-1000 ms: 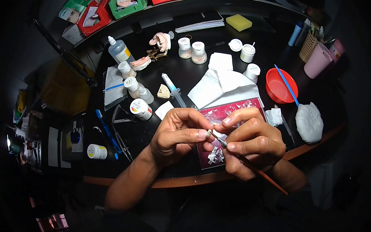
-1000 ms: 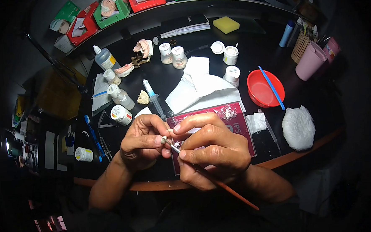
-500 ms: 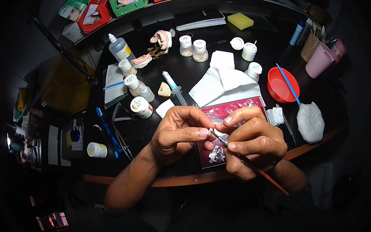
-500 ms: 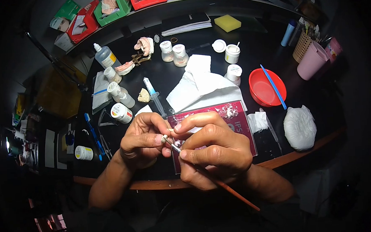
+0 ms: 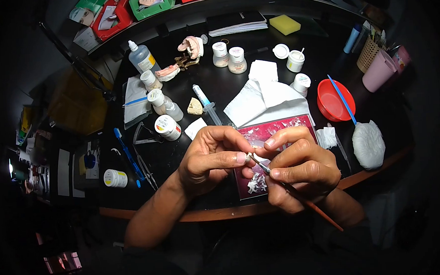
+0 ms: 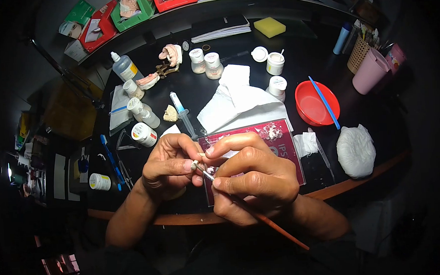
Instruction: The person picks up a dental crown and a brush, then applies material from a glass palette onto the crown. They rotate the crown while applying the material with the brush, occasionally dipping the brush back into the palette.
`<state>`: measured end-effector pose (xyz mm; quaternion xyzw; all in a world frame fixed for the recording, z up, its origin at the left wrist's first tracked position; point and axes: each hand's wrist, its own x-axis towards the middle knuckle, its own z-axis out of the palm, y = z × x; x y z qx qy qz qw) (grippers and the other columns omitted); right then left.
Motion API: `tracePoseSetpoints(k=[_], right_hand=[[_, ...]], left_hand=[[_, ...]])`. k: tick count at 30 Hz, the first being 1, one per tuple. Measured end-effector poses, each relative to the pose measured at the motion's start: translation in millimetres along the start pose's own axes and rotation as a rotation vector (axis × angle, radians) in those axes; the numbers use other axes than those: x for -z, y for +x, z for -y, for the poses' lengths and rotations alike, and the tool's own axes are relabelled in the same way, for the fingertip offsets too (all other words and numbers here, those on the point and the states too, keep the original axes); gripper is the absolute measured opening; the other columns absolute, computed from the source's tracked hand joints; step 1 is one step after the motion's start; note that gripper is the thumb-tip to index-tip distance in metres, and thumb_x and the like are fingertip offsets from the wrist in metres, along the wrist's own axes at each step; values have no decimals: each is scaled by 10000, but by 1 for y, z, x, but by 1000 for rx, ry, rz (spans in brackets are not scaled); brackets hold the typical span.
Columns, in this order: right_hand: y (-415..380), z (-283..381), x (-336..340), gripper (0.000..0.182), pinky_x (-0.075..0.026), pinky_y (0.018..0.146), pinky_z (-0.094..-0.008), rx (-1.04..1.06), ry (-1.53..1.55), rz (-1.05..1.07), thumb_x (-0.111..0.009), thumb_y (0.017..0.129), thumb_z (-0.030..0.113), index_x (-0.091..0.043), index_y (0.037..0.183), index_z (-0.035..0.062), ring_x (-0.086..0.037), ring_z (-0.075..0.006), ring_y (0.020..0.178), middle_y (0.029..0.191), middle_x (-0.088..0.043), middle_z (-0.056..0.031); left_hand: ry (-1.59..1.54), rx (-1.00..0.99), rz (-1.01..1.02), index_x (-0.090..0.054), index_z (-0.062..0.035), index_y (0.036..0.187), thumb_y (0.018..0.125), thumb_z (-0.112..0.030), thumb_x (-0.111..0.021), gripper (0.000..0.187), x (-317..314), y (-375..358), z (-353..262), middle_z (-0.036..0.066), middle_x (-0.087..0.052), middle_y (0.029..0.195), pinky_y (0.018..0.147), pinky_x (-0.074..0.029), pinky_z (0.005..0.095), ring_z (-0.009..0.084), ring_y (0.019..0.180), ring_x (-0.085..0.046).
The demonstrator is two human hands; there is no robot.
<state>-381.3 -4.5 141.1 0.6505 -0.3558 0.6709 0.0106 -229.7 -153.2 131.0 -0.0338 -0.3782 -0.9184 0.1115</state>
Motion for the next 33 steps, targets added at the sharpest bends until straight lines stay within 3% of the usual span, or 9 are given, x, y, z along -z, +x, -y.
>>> tracePoseSetpoints(k=[4, 7, 33], right_hand=[[1, -1, -1, 259, -609, 801, -421, 11, -3, -5, -728, 629, -117, -666, 853, -1, -697, -326, 938, 792, -660, -108], [1, -6, 2, 244, -667, 781, -429, 75, -15, 38, -691, 678, -91, -638, 900, -3, -651, -316, 938, 779, -640, -121], [1, -3, 3, 240, -654, 798, -419, 40, 5, 60, -707, 674, -90, -639, 886, 1, -649, -314, 946, 774, -641, -110]], left_hand=[[1, -4, 4, -676, 68, 1059, 914, 60, -637, 150, 1, 0, 1, 198, -735, 975, 774, -611, 299, 209, 822, -741], [-6, -4, 5, -677, 66, 1059, 914, 59, -639, 150, 0, 0, 0, 198, -735, 976, 776, -610, 302, 210, 825, -740], [68, -50, -11, -687, 87, 1024, 904, 69, -651, 127, 3, 0, 3, 188, -733, 935, 742, -619, 283, 195, 778, -741]])
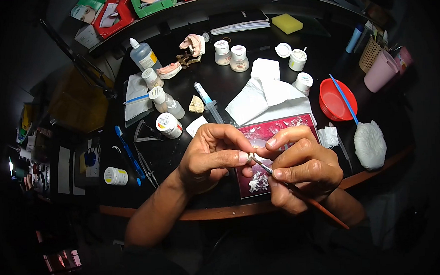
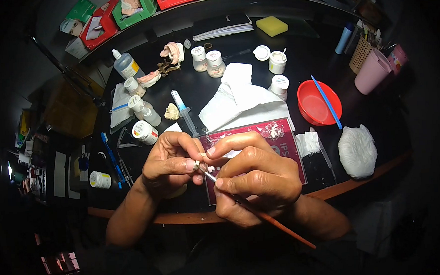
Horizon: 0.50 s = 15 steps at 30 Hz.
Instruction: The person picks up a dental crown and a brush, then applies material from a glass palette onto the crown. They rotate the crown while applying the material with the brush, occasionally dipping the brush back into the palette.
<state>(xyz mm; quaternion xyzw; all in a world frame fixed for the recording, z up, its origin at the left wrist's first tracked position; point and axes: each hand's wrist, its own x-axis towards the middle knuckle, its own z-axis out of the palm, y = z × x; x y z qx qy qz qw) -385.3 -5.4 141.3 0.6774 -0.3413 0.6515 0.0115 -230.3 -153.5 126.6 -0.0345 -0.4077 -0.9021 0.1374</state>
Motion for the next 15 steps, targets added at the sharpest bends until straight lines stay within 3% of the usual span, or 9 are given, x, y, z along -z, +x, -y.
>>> tracePoseSetpoints(k=[10, 15], right_hand=[[1, 1, -1, 216, -658, 808, -425, 7, 15, -10, -710, 694, -78, -642, 884, -2, -647, -314, 971, 783, -644, -121], [0, 4, -4, 252, -602, 785, -415, -51, 16, -61, -724, 632, -120, -664, 842, 5, -698, -329, 925, 774, -658, -95]], left_hand=[[-21, 6, 11, -684, 89, 1029, 904, 69, -648, 132, -1, 0, -1, 192, -730, 938, 748, -619, 287, 200, 788, -738], [-30, 2, 15, -683, 90, 1029, 900, 72, -652, 133, 0, 0, 0, 199, -731, 969, 758, -626, 301, 206, 794, -740]])
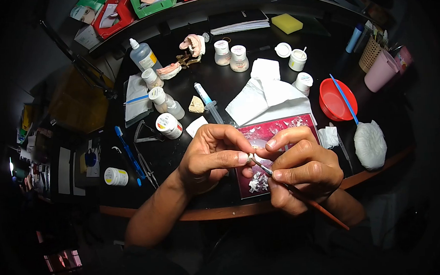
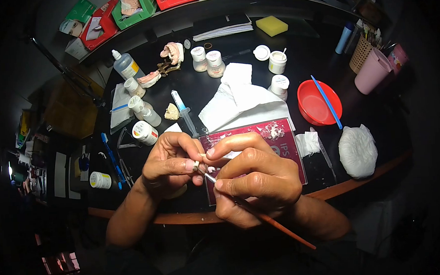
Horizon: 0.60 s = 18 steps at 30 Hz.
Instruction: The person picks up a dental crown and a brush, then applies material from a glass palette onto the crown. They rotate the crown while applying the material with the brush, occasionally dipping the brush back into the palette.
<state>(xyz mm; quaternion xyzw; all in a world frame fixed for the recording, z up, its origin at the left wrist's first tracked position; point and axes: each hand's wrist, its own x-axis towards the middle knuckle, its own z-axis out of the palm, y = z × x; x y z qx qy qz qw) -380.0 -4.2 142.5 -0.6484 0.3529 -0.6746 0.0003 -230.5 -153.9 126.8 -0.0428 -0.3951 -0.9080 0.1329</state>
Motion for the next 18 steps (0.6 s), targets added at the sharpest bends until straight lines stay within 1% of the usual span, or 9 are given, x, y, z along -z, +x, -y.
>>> tracePoseSetpoints(k=[13, 16, 18], right_hand=[[0, 0, 0, 255, -605, 798, -424, 4, 10, 0, -733, 635, -119, -671, 850, 2, -696, -335, 943, 791, -665, -101], [0, -4, 4, 230, -653, 795, -421, 55, -27, 60, -714, 677, -70, -651, 884, 9, -652, -317, 958, 770, -645, -113], [1, 0, 2, 250, -622, 797, -422, 16, -8, 27, -726, 649, -106, -666, 865, 5, -682, -325, 949, 789, -660, -104]], left_hand=[[-9, -3, 16, -681, 89, 1032, 901, 75, -654, 135, 2, 0, 1, 223, -734, 1024, 760, -629, 304, 206, 797, -741], [-10, -4, 13, -681, 89, 1030, 902, 77, -652, 133, 1, 0, 0, 230, -734, 1033, 757, -629, 302, 205, 797, -741], [-8, -3, 10, -681, 88, 1030, 902, 77, -652, 132, 0, 0, 0, 230, -735, 1028, 755, -629, 301, 203, 795, -741]])
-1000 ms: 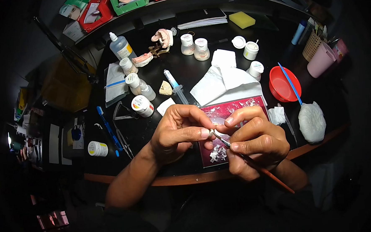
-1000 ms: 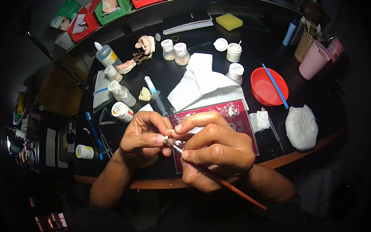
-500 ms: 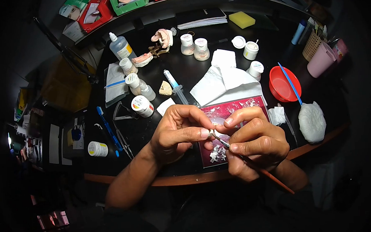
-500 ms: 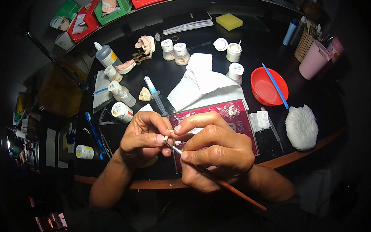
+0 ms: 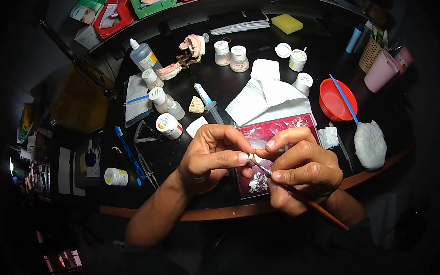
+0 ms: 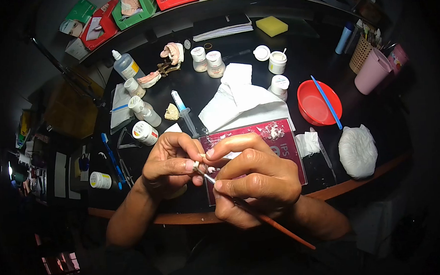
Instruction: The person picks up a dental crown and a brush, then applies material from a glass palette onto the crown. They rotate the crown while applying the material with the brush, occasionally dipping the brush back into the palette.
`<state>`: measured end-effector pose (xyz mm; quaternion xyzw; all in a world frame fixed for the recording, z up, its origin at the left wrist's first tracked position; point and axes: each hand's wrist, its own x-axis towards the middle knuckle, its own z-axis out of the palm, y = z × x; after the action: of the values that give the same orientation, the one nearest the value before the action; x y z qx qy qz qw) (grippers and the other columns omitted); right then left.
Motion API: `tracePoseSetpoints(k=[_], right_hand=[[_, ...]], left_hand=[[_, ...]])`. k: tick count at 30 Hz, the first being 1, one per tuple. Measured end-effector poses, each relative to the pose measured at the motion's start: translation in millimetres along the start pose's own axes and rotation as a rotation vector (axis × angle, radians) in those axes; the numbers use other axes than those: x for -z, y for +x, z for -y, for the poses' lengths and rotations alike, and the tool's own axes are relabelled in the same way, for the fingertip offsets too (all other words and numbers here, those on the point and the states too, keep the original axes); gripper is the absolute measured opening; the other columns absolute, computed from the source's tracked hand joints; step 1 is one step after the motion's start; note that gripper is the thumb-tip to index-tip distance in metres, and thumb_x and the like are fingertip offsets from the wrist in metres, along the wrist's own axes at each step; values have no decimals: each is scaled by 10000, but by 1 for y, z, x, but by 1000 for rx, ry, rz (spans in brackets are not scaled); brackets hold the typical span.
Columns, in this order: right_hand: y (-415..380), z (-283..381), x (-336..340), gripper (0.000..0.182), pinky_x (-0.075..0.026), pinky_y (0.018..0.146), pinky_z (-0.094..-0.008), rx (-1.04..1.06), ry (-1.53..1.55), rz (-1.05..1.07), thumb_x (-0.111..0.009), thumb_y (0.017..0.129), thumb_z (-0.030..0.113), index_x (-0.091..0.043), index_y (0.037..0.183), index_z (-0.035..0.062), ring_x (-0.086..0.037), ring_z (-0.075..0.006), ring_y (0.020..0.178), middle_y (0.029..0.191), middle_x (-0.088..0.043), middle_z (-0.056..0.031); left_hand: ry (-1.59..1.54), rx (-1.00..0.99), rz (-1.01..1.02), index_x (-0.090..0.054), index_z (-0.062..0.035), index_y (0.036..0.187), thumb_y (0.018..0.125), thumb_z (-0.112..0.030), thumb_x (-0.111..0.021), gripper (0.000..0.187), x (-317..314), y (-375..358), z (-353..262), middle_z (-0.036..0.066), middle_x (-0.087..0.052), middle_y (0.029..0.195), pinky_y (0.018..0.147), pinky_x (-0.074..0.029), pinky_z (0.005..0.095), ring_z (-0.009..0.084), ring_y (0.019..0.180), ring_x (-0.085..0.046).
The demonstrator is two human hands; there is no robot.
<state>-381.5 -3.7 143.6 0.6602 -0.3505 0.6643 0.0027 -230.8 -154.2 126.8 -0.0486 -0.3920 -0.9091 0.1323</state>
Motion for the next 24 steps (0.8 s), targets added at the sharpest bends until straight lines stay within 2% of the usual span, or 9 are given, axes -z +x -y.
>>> tracePoseSetpoints(k=[19, 22, 24], right_hand=[[0, 2, 0, 250, -603, 804, -417, -13, -3, -6, -743, 655, -116, -675, 862, 8, -700, -328, 953, 808, -672, -99], [1, -2, 2, 227, -652, 796, -428, 30, -32, 48, -698, 658, -76, -652, 862, 12, -659, -312, 948, 769, -646, -113], [1, -2, 2, 225, -647, 793, -422, 44, -33, 38, -696, 660, -72, -649, 864, 11, -659, -314, 948, 766, -645, -114]], left_hand=[[16, 8, -16, -681, 92, 1033, 904, 61, -654, 136, -1, 0, -1, 194, -729, 950, 745, -626, 297, 198, 784, -734], [16, 4, -19, -681, 92, 1033, 903, 61, -655, 136, -1, 0, 0, 195, -729, 949, 746, -626, 296, 198, 781, -735], [16, 8, -22, -681, 92, 1034, 903, 61, -656, 137, -1, -1, 0, 195, -729, 949, 747, -626, 295, 198, 780, -735]])
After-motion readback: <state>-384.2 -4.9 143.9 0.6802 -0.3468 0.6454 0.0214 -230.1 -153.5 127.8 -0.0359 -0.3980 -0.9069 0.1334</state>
